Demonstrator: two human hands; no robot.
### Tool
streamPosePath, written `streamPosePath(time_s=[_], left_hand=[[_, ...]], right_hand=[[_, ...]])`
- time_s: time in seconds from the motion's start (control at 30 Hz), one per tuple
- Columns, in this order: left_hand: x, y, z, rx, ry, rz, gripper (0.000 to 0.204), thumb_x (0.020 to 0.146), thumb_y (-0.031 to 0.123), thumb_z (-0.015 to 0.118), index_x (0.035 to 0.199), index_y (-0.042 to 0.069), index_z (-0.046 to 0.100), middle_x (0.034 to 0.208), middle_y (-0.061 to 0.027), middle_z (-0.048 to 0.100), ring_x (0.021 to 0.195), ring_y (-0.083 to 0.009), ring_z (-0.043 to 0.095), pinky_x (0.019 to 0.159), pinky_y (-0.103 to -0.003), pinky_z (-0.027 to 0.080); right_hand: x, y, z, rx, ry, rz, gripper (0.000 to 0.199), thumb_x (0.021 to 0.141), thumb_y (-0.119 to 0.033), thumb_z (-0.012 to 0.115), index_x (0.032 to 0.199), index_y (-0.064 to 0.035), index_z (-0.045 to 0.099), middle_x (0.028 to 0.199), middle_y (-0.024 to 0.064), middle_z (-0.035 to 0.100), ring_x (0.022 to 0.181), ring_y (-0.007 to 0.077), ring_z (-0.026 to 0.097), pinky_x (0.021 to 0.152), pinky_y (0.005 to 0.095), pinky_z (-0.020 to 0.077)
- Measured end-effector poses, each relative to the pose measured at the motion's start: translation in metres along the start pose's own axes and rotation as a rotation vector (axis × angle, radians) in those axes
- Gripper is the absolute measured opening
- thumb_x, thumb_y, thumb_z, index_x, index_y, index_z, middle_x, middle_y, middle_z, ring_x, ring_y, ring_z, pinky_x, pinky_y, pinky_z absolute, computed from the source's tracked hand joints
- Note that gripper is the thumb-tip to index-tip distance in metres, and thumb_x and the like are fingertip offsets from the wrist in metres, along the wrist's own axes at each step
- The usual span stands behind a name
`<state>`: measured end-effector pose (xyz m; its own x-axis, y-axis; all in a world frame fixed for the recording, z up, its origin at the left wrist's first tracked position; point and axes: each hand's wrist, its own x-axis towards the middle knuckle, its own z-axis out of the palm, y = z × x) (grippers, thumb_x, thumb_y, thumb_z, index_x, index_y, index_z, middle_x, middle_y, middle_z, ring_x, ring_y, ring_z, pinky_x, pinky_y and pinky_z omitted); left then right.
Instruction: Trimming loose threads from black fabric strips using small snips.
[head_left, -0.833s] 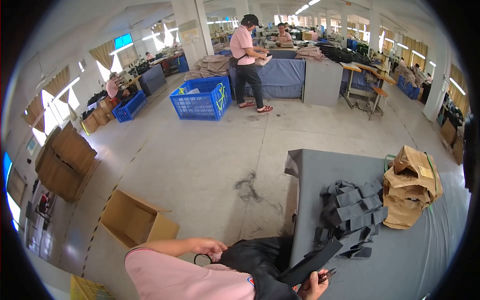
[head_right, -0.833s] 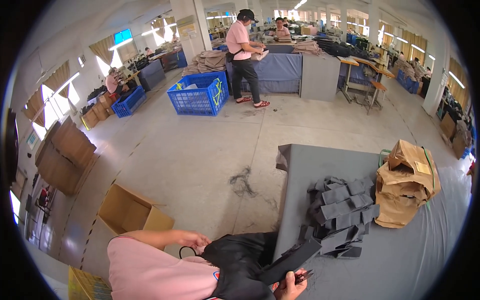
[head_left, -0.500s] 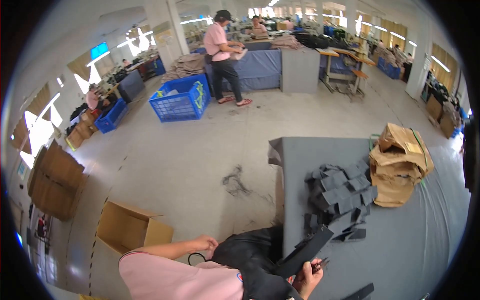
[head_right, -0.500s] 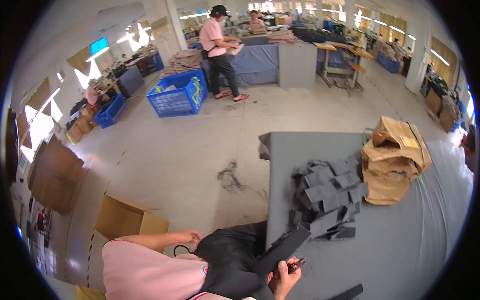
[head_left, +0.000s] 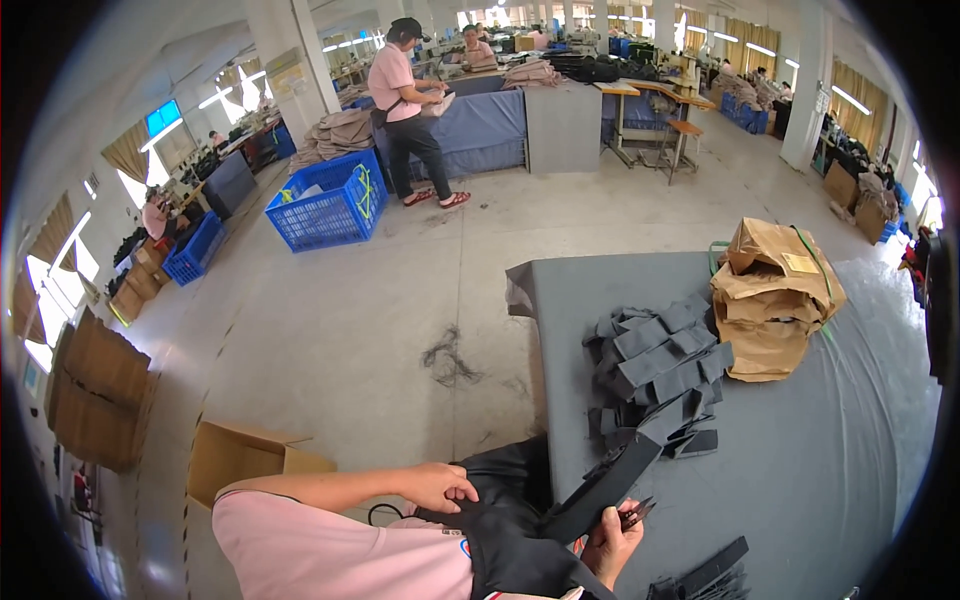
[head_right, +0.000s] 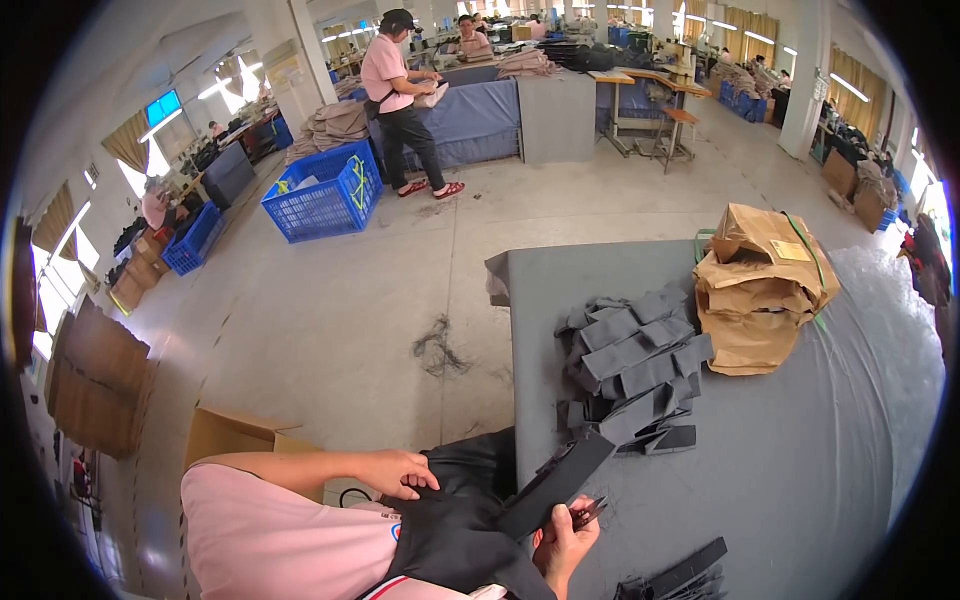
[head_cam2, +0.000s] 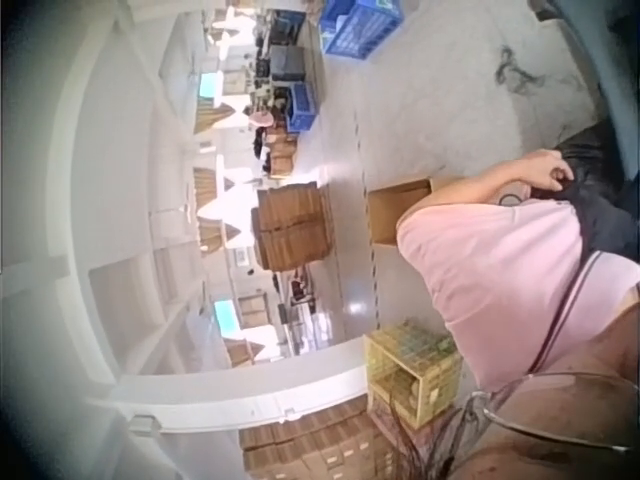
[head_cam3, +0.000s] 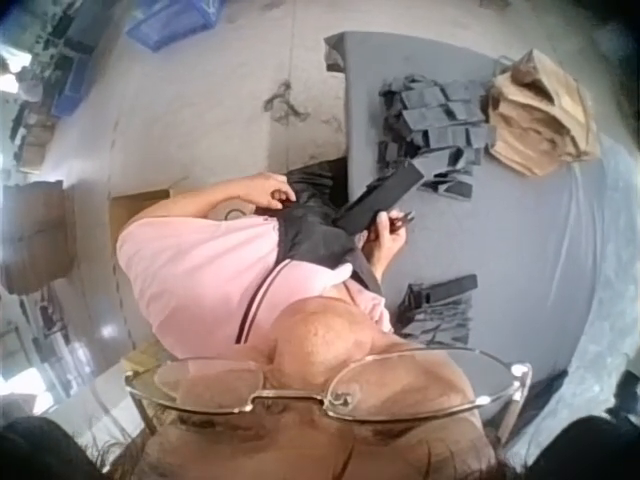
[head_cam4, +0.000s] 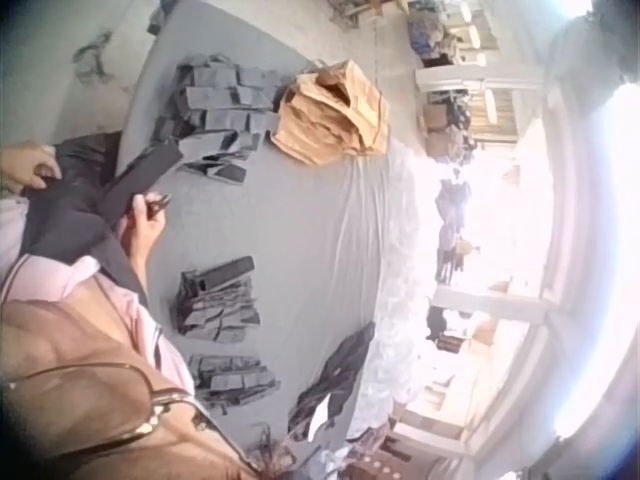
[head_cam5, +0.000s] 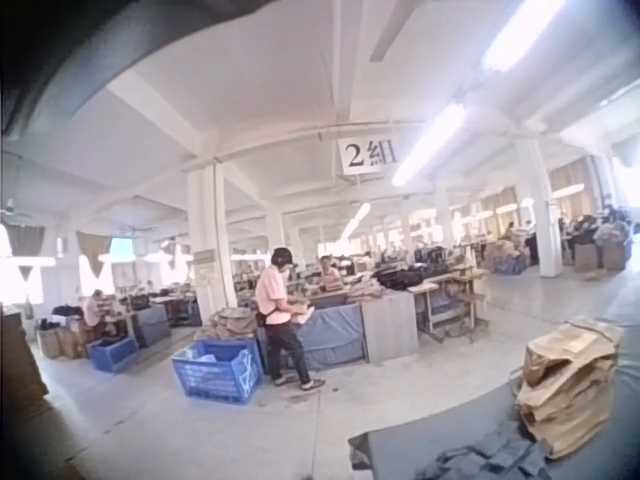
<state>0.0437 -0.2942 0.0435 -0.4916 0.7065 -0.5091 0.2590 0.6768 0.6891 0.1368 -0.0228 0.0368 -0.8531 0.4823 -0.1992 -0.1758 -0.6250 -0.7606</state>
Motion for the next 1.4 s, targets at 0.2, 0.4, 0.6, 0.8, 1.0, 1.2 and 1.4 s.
streamPosePath(time_s=[0.2, 0.4, 0.6, 0.8, 1.0, 1.2, 1.4], left_hand=[[0.014, 0.001, 0.015, 0.388, 0.071, 0.205, 0.033, 0.071, 0.005, 0.055, 0.105, 0.009, 0.056, 0.093, -0.0066, 0.052, 0.092, -0.0219, 0.054, 0.076, -0.033, 0.048], [0.012, 0.005, 0.024, 0.485, 0.305, 0.258, 0.022, 0.073, 0.008, 0.053, 0.095, 0.007, 0.054, 0.094, -0.0115, 0.053, 0.089, -0.0256, 0.056, 0.069, -0.037, 0.050], [0.010, 0.008, 0.021, 0.544, 0.200, 0.151, 0.016, 0.076, 0.008, 0.053, 0.091, 0.006, 0.046, 0.094, -0.0106, 0.051, 0.088, -0.0281, 0.055, 0.068, -0.038, 0.048], [-0.002, 0.000, 0.010, 0.395, -0.029, -0.015, 0.027, 0.069, 0.004, 0.054, 0.096, 0.002, 0.046, 0.093, -0.0180, 0.056, 0.090, -0.0349, 0.056, 0.073, -0.042, 0.046], [0.022, 0.030, -0.026, 0.467, -0.469, -0.025, 0.042, 0.066, 0.007, 0.058, 0.106, 0.003, 0.044, 0.091, -0.0191, 0.058, 0.089, -0.0364, 0.055, 0.072, -0.043, 0.044], [0.092, 0.085, -0.015, 0.068, -0.304, 0.571, 0.029, 0.083, 0.013, 0.050, 0.108, -0.001, 0.053, 0.100, -0.0164, 0.056, 0.094, -0.0282, 0.057, 0.081, -0.036, 0.046], [0.128, 0.096, 0.039, 0.349, -0.605, 0.694, 0.031, 0.083, 0.024, 0.050, 0.100, 0.000, 0.059, 0.097, -0.0198, 0.058, 0.091, -0.0346, 0.055, 0.078, -0.041, 0.044]], right_hand=[[-0.004, -0.006, 0.005, 0.022, 0.011, 0.022, 0.018, 0.076, 0.002, 0.061, 0.082, -0.0060, 0.047, 0.057, -0.0037, 0.041, 0.039, 0.0035, 0.032, 0.036, 0.0185, 0.0239], [-0.006, -0.009, 0.010, 0.037, 0.040, 0.021, 0.018, 0.076, 0.002, 0.062, 0.082, -0.0063, 0.047, 0.057, -0.0042, 0.042, 0.040, 0.0031, 0.033, 0.036, 0.0179, 0.0245], [-0.008, -0.002, 0.003, -0.017, 0.045, -0.024, 0.015, 0.077, -0.001, 0.062, 0.083, -0.0066, 0.049, 0.056, -0.0046, 0.041, 0.038, 0.0026, 0.029, 0.036, 0.0183, 0.0188], [-0.014, -0.005, 0.001, 0.025, 0.082, -0.027, 0.018, 0.076, 0.002, 0.063, 0.079, -0.0059, 0.048, 0.062, -0.0052, 0.041, 0.045, 0.0018, 0.033, 0.040, 0.0168, 0.0240], [-0.015, -0.005, -0.002, -0.001, 0.066, -0.049, 0.017, 0.076, 0.002, 0.062, 0.079, -0.0061, 0.047, 0.062, -0.0050, 0.041, 0.045, 0.0019, 0.033, 0.041, 0.0171, 0.0239], [-0.016, -0.012, -0.004, 0.030, 0.174, -0.131, 0.016, 0.077, 0.004, 0.059, 0.081, -0.0056, 0.047, 0.064, -0.0043, 0.040, 0.045, 0.0027, 0.033, 0.040, 0.0182, 0.0249], [-0.009, -0.030, -0.030, -0.066, 0.365, -0.422, 0.015, 0.081, -0.001, 0.058, 0.093, -0.0051, 0.050, 0.077, -0.0048, 0.046, 0.059, 0.0010, 0.040, 0.053, 0.0141, 0.0319]])
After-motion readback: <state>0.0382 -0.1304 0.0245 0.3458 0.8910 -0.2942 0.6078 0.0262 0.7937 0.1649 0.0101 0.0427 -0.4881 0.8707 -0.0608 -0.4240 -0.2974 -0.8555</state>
